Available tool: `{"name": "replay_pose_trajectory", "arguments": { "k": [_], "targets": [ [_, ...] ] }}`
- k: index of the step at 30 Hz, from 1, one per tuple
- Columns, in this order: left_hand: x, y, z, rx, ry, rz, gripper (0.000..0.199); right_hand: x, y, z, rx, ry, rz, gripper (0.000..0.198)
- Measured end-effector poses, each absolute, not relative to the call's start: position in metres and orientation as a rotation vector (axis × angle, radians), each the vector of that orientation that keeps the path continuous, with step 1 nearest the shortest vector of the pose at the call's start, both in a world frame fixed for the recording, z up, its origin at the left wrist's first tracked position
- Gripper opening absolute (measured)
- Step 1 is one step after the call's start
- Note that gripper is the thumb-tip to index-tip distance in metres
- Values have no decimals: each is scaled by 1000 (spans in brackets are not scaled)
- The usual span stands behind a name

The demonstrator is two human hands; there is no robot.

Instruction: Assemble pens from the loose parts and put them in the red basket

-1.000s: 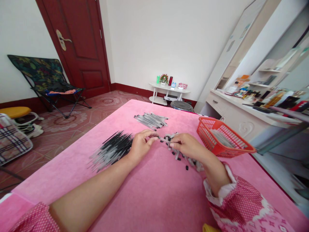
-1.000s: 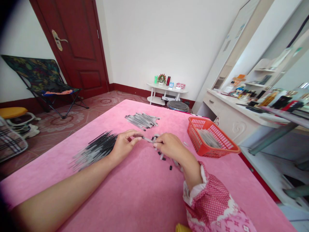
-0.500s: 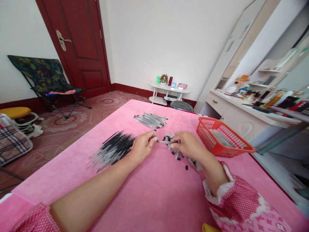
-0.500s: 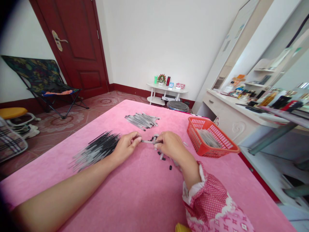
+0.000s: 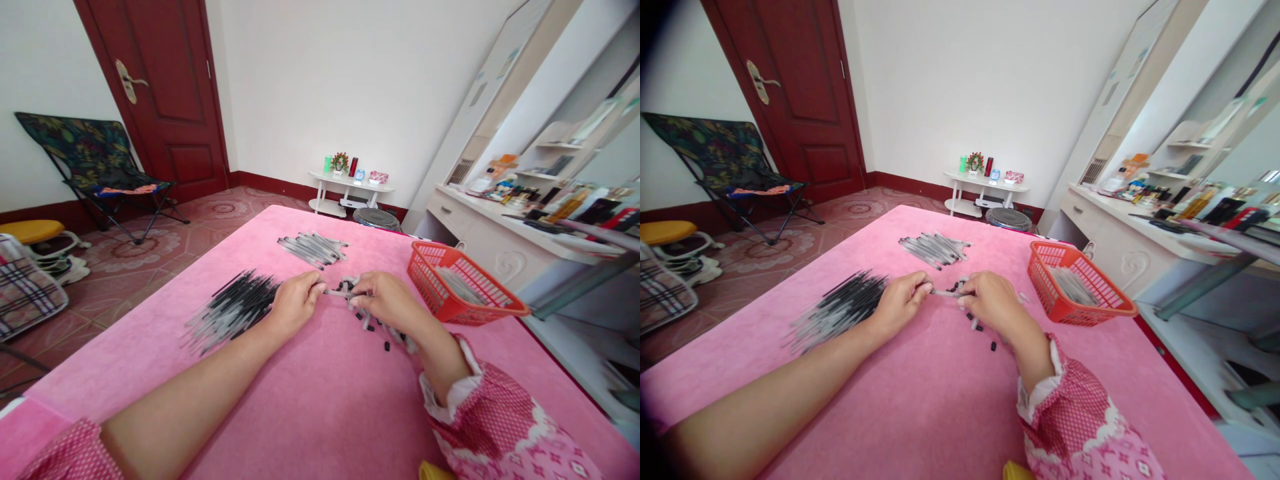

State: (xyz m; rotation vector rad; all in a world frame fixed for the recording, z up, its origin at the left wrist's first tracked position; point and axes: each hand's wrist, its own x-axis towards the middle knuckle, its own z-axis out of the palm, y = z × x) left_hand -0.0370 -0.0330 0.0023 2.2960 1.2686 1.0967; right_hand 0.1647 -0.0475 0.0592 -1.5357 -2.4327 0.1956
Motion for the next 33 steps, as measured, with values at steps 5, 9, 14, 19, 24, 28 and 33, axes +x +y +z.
{"name": "replay_pose_trajectory", "arguments": {
  "k": [5, 9, 14, 19, 24, 28, 33],
  "targets": [
    [-38, -33, 2, 2246, 1393, 1073, 28, 165, -49, 60, -1580, -2360, 108, 10],
    [-38, -36, 5, 2245, 1231, 1104, 19, 167, -48, 60, -1605, -2382, 145, 11],
    [-37, -37, 4, 2259, 1262, 1076, 25, 163, -48, 57, -1545, -2420, 109, 10],
    [-33, -35, -4, 1971, 1250, 1040, 46, 160, -49, 58, -1533, -2435, -134, 6],
    [-26, -35, -7, 1516, 1117, 882, 50, 156, -51, 61, -1538, -2432, -383, 6],
    [-26, -36, 1, 1176, 952, 765, 42, 151, -54, 62, -1531, -2389, -535, 6],
    [-29, -32, 4, 981, 874, 834, 39, 140, -64, 69, -1470, -2162, -605, 19]
  ]
}}
